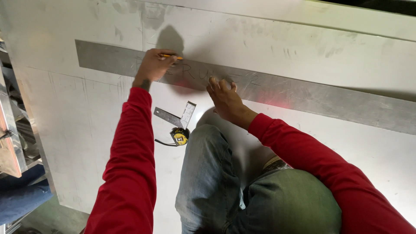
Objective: The person kneels on the floor and uses a metal ruler and pencil to draw straight lines on a large white board. They repeatedly reposition the ruler and draw parallel lines across the surface.
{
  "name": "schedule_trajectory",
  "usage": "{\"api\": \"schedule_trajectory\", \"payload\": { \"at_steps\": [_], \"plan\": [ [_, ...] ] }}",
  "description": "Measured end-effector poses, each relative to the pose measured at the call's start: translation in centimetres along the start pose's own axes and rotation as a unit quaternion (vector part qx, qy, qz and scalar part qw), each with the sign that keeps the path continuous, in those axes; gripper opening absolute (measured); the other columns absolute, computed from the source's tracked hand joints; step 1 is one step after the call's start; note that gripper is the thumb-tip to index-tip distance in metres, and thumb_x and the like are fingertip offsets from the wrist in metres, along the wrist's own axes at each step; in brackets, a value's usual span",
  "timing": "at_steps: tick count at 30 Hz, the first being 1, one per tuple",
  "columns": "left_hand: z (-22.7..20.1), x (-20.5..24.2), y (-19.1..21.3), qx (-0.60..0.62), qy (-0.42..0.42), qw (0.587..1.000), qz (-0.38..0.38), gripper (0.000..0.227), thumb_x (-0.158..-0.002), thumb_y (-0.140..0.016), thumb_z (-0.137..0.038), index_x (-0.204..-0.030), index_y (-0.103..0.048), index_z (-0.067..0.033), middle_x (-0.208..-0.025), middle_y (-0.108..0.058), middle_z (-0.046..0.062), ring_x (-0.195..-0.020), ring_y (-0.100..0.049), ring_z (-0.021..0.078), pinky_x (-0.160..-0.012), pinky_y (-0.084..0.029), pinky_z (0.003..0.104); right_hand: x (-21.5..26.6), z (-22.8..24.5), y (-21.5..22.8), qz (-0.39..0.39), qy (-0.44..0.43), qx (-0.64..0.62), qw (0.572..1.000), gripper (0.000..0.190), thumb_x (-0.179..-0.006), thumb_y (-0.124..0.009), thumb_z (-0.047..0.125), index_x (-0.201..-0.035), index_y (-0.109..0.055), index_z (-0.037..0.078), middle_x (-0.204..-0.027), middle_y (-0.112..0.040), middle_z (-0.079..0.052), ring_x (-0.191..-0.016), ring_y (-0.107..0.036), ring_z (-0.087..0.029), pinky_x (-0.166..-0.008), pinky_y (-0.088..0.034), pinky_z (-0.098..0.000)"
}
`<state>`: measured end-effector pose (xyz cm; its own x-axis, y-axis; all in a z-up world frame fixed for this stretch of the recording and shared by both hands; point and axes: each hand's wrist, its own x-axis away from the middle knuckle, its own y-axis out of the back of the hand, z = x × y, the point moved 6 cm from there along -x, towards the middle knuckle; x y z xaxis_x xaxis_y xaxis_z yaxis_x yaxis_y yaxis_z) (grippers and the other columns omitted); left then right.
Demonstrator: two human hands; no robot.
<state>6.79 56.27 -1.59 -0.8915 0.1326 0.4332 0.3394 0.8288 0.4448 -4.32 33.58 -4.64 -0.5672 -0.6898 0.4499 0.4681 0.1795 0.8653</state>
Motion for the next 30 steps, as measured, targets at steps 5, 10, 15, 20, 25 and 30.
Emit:
{"api": "schedule_trajectory", "payload": {
  "at_steps": [5, 10, 15, 20, 25, 30],
  "plan": [
    [4.4, 0.6, 7.0, 0.023, -0.004, 0.999, -0.040, 0.026, -0.101, -0.072, -0.008, -0.120, -0.071, 0.0083, -0.105, -0.070, 0.034, -0.096, -0.071, 0.0404, -0.085, -0.058, 0.050, -0.1, 0.0, -0.1, 0.024, -0.008, -0.026, 0.999, 0.095, -0.086, -0.083, 0.041, -0.159, -0.035, 0.005, -0.163, -0.022, -0.022, -0.137, -0.039, -0.037, -0.108, -0.044, -0.0663],
    [6.4, 0.2, 12.6, -0.033, 0.028, 0.995, -0.085, 0.018, -0.102, -0.072, -0.006, -0.118, -0.074, 0.0014, -0.102, -0.071, 0.028, -0.094, -0.074, 0.0350, -0.084, -0.061, 0.044, -0.4, -0.1, -1.1, 0.058, -0.012, -0.080, 0.995, 0.092, -0.089, -0.080, 0.032, -0.161, -0.030, 0.003, -0.167, -0.016, -0.024, -0.142, -0.033, -0.040, -0.110, -0.038, -0.0713],
    [5.1, 0.1, 11.7, -0.173, 0.169, 0.965, -0.102, 0.024, -0.092, -0.062, -0.018, -0.108, -0.080, -0.0125, -0.103, -0.076, 0.005, -0.093, -0.068, 0.0215, -0.077, -0.057, 0.034, -0.4, 0.0, -2.1, -0.125, 0.009, -0.037, 0.991, 0.102, -0.075, -0.086, 0.048, -0.152, -0.040, 0.000, -0.159, -0.031, -0.022, -0.127, -0.047, -0.035, -0.093, -0.050, -0.0628],
    [3.4, 2.6, 2.1, -0.180, -0.020, 0.979, -0.096, 0.035, -0.109, -0.053, -0.028, -0.131, -0.070, -0.0067, -0.093, -0.072, 0.016, -0.086, -0.064, 0.0307, -0.078, -0.050, 0.044, 0.9, -2.1, 0.8, -0.093, 0.018, -0.106, 0.990, 0.090, -0.078, -0.082, 0.047, -0.148, -0.044, 0.005, -0.155, -0.035, -0.019, -0.121, -0.044, -0.035, -0.093, -0.049, -0.0565],
    [1.3, 6.8, -8.7, -0.334, -0.205, 0.919, -0.047, 0.069, -0.097, -0.069, -0.038, -0.152, -0.049, -0.0001, -0.146, -0.056, 0.031, -0.136, -0.052, 0.0480, -0.115, -0.040, 0.055, 10.1, -10.2, -2.5, -0.256, 0.003, -0.231, 0.939, 0.075, -0.091, -0.078, 0.039, -0.153, -0.049, 0.010, -0.150, -0.052, -0.020, -0.135, -0.049, -0.047, -0.100, -0.054, -0.0552],
    [1.0, 6.5, -9.8, -0.419, -0.186, 0.889, -0.025, 0.096, -0.083, -0.082, -0.047, -0.156, -0.045, 0.0031, -0.149, -0.052, 0.035, -0.143, -0.041, 0.0514, -0.116, -0.034, 0.063, 26.6, -19.7, -6.3, -0.229, -0.363, -0.172, 0.887, 0.095, -0.084, -0.085, 0.047, -0.162, -0.052, 0.004, -0.173, -0.004, -0.025, -0.154, -0.002, -0.053, -0.121, -0.012, -0.0740]
  ]
}}
